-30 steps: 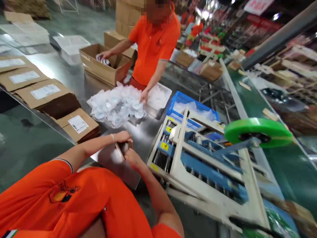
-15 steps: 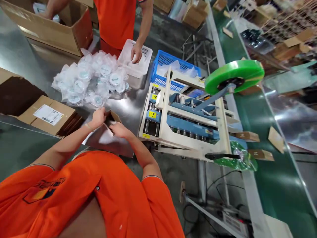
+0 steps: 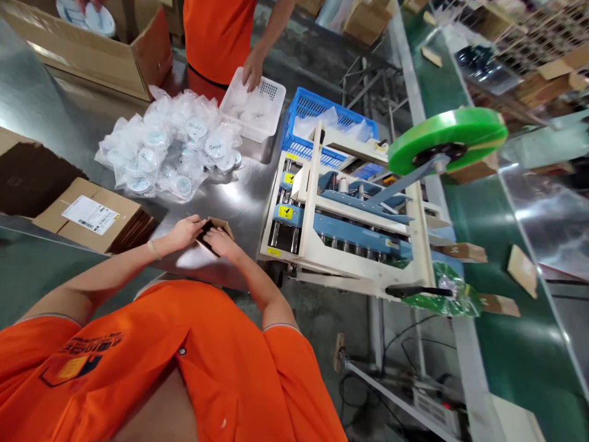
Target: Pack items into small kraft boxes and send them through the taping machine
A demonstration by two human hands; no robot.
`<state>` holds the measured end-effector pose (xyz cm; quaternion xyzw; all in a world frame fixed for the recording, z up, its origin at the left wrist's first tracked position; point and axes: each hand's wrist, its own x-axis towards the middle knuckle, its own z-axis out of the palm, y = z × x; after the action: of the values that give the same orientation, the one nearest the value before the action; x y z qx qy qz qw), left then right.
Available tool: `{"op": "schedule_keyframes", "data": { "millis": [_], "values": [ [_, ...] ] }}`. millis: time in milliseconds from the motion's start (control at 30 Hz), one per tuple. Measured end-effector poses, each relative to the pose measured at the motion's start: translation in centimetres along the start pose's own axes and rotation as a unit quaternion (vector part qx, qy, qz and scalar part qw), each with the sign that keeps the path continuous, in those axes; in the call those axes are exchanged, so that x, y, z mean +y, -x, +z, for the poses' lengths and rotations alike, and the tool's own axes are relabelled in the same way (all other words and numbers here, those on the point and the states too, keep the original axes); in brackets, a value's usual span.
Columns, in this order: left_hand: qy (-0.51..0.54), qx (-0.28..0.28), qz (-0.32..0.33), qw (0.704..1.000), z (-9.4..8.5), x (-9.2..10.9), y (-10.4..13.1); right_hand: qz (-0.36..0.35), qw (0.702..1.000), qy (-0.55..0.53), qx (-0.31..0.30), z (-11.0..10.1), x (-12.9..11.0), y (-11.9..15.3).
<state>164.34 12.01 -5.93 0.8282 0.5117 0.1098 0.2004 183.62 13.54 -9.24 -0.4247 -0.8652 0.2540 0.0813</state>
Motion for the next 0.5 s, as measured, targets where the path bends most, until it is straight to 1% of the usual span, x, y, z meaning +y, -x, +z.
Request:
{"op": "schedule_keyframes", "data": {
  "millis": [67,133,167,233,300,367,400,433,467,500],
  "values": [
    [0.001,-0.005,0.006,1.0,1.0,0.4,0.5,-0.002,0.997,-0.075,-0.005,0.2,0.0,0.2],
    [0.009,-0.007,0.027,1.0,1.7,0.7,1.0,-0.002,0.994,-0.112,0.011,0.4,0.2,0.5],
    [0.015,-0.011,0.044,0.999,1.9,0.8,1.2,-0.01,0.994,-0.109,0.018,0.4,0.4,0.9],
    [0.021,-0.028,0.076,0.996,1.9,0.6,1.3,-0.029,0.997,-0.069,0.035,0.4,0.8,1.8],
    [0.019,-0.058,0.092,0.994,1.5,0.4,0.7,-0.02,0.995,-0.023,0.094,-0.3,1.2,2.4],
    [0.017,-0.093,0.077,0.993,1.1,0.4,-0.4,0.028,0.984,0.003,0.173,-1.6,1.6,2.3],
    [0.017,-0.105,0.065,0.992,1.0,0.6,-1.0,0.055,0.979,0.01,0.197,-2.4,1.8,2.0],
    [0.016,-0.105,0.053,0.993,1.0,0.8,-1.5,0.076,0.978,0.016,0.194,-3.1,1.9,1.5],
    [0.013,-0.086,0.036,0.996,1.2,1.1,-1.9,0.092,0.981,0.022,0.168,-3.7,1.9,1.1],
    [0.008,-0.051,0.01,0.999,1.5,1.3,-2.0,0.104,0.986,0.029,0.125,-4.0,1.8,0.9]
  ]
}}
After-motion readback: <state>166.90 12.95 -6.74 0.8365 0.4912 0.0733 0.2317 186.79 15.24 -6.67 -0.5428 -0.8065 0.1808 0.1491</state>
